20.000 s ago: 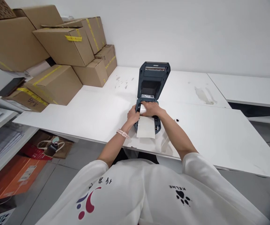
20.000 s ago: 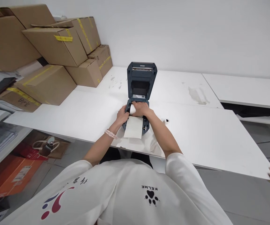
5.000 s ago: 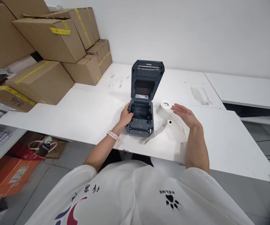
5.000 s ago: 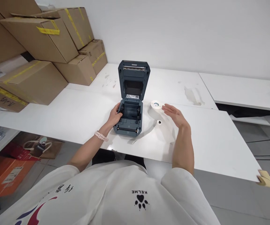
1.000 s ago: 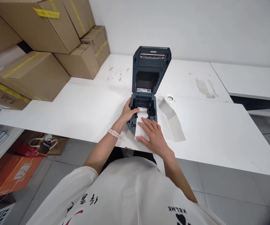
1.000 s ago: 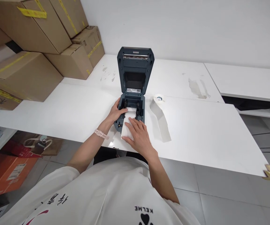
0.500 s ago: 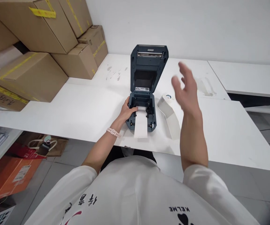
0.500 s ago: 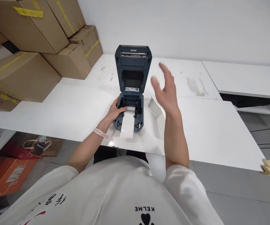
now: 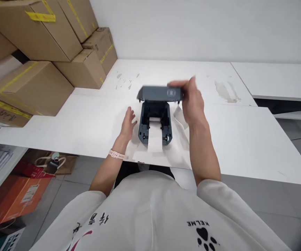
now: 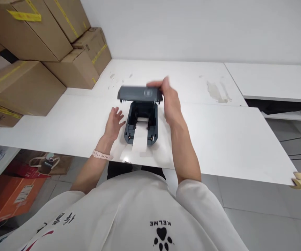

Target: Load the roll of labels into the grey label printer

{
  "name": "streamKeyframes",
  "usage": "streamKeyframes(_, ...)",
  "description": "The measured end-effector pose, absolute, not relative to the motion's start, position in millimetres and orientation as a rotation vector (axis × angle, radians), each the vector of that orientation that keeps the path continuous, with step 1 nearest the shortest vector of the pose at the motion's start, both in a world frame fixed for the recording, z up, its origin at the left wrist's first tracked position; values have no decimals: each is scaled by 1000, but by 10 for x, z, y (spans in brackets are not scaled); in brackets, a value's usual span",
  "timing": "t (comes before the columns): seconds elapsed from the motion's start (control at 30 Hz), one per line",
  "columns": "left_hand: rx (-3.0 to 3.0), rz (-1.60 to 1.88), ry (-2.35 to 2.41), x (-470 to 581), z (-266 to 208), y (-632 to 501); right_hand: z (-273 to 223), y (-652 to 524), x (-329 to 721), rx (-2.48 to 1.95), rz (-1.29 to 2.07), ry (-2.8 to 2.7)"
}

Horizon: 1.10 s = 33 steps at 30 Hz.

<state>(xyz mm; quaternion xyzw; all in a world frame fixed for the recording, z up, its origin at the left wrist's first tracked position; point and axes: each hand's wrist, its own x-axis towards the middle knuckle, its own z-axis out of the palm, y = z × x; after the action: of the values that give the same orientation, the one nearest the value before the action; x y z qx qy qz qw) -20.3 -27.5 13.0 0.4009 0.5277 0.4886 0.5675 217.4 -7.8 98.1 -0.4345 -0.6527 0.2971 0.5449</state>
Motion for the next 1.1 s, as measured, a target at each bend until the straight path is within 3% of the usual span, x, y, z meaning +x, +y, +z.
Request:
streamKeyframes(0.17,1066,1035,1306,-221,299,-558,263,-854,2110,-1315,624,-1616)
streamKeyframes(0.33,1050,912,1197,12,203,-697,-183,-876,2087,-1277,1181,-1344)
streamKeyframes(0.53,1082,927,1076,55,157,-689,-101,-807,2154,-1139,1455,-1206)
streamKeyframes(1.1,1254,922,1130,12,179,-608,-106,-831,2075,-1194,1376,-1190)
